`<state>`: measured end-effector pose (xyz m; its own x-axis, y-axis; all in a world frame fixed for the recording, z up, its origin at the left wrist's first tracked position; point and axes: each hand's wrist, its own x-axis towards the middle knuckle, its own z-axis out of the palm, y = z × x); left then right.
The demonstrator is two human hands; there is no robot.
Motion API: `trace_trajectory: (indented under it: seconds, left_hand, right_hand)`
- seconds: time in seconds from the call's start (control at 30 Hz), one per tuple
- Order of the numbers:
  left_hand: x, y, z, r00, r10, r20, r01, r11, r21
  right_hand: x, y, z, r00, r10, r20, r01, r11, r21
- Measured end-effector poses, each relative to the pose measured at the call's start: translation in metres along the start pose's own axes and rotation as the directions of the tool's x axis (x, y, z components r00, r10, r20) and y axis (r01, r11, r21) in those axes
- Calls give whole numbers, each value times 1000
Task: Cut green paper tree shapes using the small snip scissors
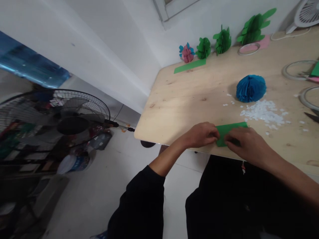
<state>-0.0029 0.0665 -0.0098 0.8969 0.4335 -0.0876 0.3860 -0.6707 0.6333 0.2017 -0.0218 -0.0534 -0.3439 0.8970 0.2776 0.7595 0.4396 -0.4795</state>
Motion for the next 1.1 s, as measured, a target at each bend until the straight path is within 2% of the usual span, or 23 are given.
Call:
trace_trajectory:
  seconds: [0.23, 0.43, 0.7, 0.87, 1.0, 1.1]
  left_hand:
    - [-10, 4, 6, 995, 101, -1, -98, 966, 238]
    - [-4, 6, 9, 996, 83, 22, -85, 927, 366]
    - [-9, 2, 9, 991, 118, -57, -110, 984, 138]
    - [-9, 5, 13, 993, 86, -87, -82, 995, 50]
    - [-12, 12, 15, 973, 0, -230, -17, 997, -73]
    - [-17, 16, 16, 911, -136, -389, 28, 962, -270]
  right_hand:
    - [-8, 3, 4, 998, -65, -2, 65, 998, -7]
    - [-10, 4, 4, 998, -62, -20, 62, 998, -13]
    - [-19, 2, -5, 998, -15, -53, 17, 999, 30]
    - [-24, -5, -16, 982, 144, -121, -127, 982, 138]
    - [-32, -17, -27, 919, 327, -221, -266, 927, 263]
    - [-37, -28, -36, 839, 474, -268, -373, 858, 352]
